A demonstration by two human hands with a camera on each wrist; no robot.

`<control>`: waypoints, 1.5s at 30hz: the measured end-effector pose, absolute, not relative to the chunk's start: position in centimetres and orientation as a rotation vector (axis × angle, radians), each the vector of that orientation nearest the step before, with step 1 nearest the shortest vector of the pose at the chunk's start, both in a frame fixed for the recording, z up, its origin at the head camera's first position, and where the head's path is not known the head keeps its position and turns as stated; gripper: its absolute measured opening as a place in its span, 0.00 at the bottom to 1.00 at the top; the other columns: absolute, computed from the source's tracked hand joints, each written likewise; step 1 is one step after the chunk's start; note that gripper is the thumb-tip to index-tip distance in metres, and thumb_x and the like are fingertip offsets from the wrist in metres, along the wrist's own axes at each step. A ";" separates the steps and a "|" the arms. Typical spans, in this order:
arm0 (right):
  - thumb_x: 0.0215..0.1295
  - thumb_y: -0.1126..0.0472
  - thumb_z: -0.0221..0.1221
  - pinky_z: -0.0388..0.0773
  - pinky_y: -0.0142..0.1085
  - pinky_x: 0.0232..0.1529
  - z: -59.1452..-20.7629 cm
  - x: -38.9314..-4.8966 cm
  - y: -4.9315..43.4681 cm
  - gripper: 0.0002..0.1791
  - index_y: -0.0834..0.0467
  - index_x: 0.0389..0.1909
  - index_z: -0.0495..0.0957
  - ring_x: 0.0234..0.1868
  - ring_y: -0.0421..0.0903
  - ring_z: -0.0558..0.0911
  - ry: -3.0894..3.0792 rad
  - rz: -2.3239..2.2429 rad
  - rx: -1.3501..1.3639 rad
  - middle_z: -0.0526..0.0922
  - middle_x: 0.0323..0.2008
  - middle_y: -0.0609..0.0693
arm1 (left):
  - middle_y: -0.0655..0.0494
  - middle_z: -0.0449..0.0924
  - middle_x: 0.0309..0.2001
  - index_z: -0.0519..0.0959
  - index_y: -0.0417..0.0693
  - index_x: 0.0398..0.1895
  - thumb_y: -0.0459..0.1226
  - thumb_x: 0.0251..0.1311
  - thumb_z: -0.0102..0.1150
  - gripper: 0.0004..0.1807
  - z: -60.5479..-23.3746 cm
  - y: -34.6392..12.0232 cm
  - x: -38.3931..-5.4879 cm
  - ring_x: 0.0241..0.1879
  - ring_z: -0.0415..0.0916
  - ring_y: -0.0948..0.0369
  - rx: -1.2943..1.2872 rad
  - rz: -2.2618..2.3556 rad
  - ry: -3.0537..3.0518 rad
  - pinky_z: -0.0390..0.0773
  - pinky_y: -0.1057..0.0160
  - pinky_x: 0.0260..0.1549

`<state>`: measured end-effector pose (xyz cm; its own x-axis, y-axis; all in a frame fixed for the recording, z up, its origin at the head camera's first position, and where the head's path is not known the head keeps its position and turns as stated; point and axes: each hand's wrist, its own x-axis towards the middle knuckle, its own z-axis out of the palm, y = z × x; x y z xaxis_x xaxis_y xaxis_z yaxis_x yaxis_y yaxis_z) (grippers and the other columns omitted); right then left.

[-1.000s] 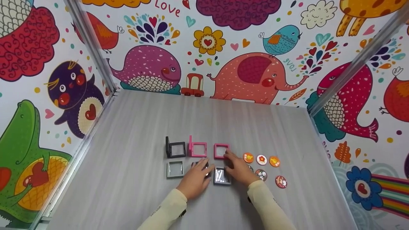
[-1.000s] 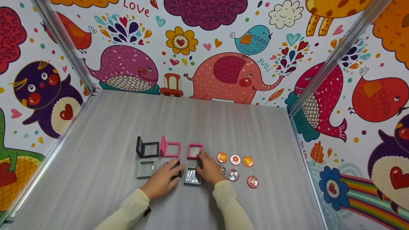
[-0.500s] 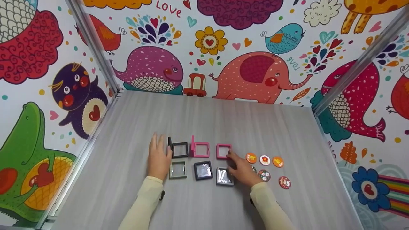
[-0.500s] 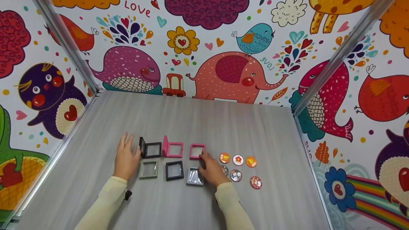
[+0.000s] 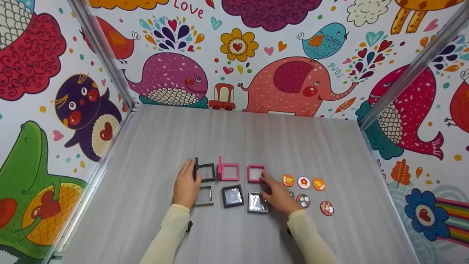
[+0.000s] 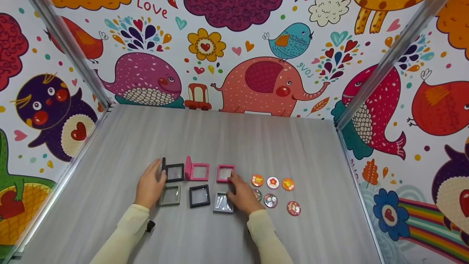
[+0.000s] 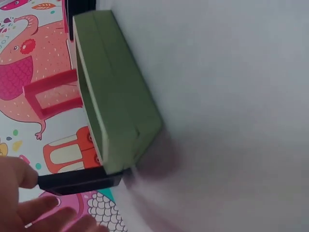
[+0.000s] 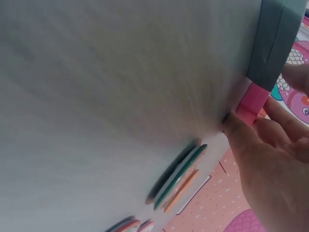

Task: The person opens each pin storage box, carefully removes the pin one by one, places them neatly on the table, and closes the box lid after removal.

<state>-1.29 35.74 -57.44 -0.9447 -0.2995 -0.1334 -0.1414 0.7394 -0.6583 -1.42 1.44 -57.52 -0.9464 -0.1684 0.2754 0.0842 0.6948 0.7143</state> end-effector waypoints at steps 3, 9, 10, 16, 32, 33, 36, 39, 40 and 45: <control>0.75 0.63 0.69 0.61 0.56 0.78 -57.4 -1.2 35.6 0.32 0.57 0.77 0.74 0.82 0.57 0.63 2.715 -0.998 -0.364 0.62 0.84 0.53 | 0.37 0.71 0.75 0.74 0.37 0.76 0.34 0.77 0.63 0.27 -57.7 2.1 -1.4 0.74 0.69 0.39 0.023 -1.152 -2.602 0.68 0.43 0.74; 0.74 0.64 0.69 0.62 0.56 0.78 -57.4 -1.0 35.3 0.31 0.61 0.76 0.74 0.81 0.59 0.65 2.722 -1.010 -0.447 0.63 0.82 0.57 | 0.38 0.69 0.77 0.72 0.37 0.78 0.35 0.82 0.57 0.26 -58.2 2.9 -1.2 0.76 0.66 0.40 -0.113 -1.101 -2.688 0.65 0.43 0.75; 0.74 0.64 0.69 0.62 0.56 0.78 -57.4 -0.9 35.3 0.32 0.61 0.76 0.74 0.81 0.59 0.65 2.721 -1.006 -0.453 0.63 0.82 0.57 | 0.38 0.69 0.77 0.71 0.36 0.78 0.34 0.82 0.55 0.26 -58.4 2.9 -1.1 0.77 0.65 0.40 -0.138 -1.079 -2.708 0.65 0.42 0.76; 0.74 0.62 0.70 0.61 0.56 0.78 -57.2 -0.8 35.1 0.33 0.59 0.77 0.73 0.81 0.58 0.64 2.718 -0.995 -0.435 0.63 0.83 0.55 | 0.36 0.69 0.77 0.74 0.33 0.75 0.29 0.80 0.53 0.23 -59.0 2.6 -0.9 0.78 0.62 0.38 -0.265 -0.894 -2.850 0.64 0.43 0.76; 0.76 0.62 0.69 0.61 0.56 0.79 -56.7 -1.1 34.8 0.33 0.56 0.79 0.72 0.82 0.57 0.62 2.720 -0.955 -0.370 0.60 0.84 0.53 | 0.31 0.56 0.82 0.70 0.38 0.80 0.23 0.70 0.54 0.34 -56.5 3.0 -1.9 0.81 0.52 0.33 -0.356 -0.690 -3.149 0.59 0.35 0.76; 0.76 0.61 0.69 0.61 0.56 0.79 -56.7 -1.2 34.8 0.33 0.56 0.79 0.72 0.82 0.57 0.62 2.725 -0.937 -0.368 0.60 0.84 0.53 | 0.30 0.56 0.82 0.70 0.38 0.79 0.23 0.71 0.54 0.33 -56.3 3.2 -2.0 0.81 0.53 0.33 -0.358 -0.685 -3.159 0.59 0.35 0.77; 0.76 0.62 0.69 0.61 0.56 0.78 -56.4 -1.5 34.7 0.32 0.60 0.77 0.73 0.82 0.58 0.63 2.763 -0.876 -0.391 0.61 0.83 0.56 | 0.28 0.59 0.80 0.72 0.36 0.78 0.25 0.71 0.55 0.31 -55.9 3.7 -2.5 0.80 0.55 0.32 -0.366 -0.647 -3.181 0.61 0.37 0.76; 0.74 0.64 0.70 0.66 0.56 0.76 -55.7 -1.9 34.2 0.29 0.64 0.72 0.77 0.78 0.61 0.69 2.863 -0.788 -0.441 0.68 0.79 0.61 | 0.27 0.63 0.78 0.75 0.34 0.75 0.25 0.71 0.56 0.29 -55.7 4.3 -2.7 0.78 0.57 0.31 -0.381 -0.580 -3.173 0.64 0.38 0.75; 0.73 0.64 0.70 0.69 0.56 0.74 -55.4 -2.0 33.9 0.27 0.65 0.70 0.79 0.75 0.61 0.73 2.907 -0.767 -0.463 0.71 0.77 0.62 | 0.27 0.64 0.77 0.75 0.34 0.74 0.26 0.71 0.57 0.28 -55.6 4.5 -2.7 0.78 0.58 0.32 -0.386 -0.549 -3.168 0.66 0.38 0.74; 0.68 0.69 0.71 0.82 0.55 0.63 -53.5 -3.0 30.6 0.24 0.66 0.64 0.82 0.64 0.62 0.83 3.086 -0.745 -0.754 0.80 0.69 0.62 | 0.26 0.67 0.75 0.77 0.32 0.72 0.27 0.72 0.56 0.26 -55.5 5.3 -2.8 0.77 0.61 0.32 -0.380 -0.445 -3.160 0.70 0.39 0.72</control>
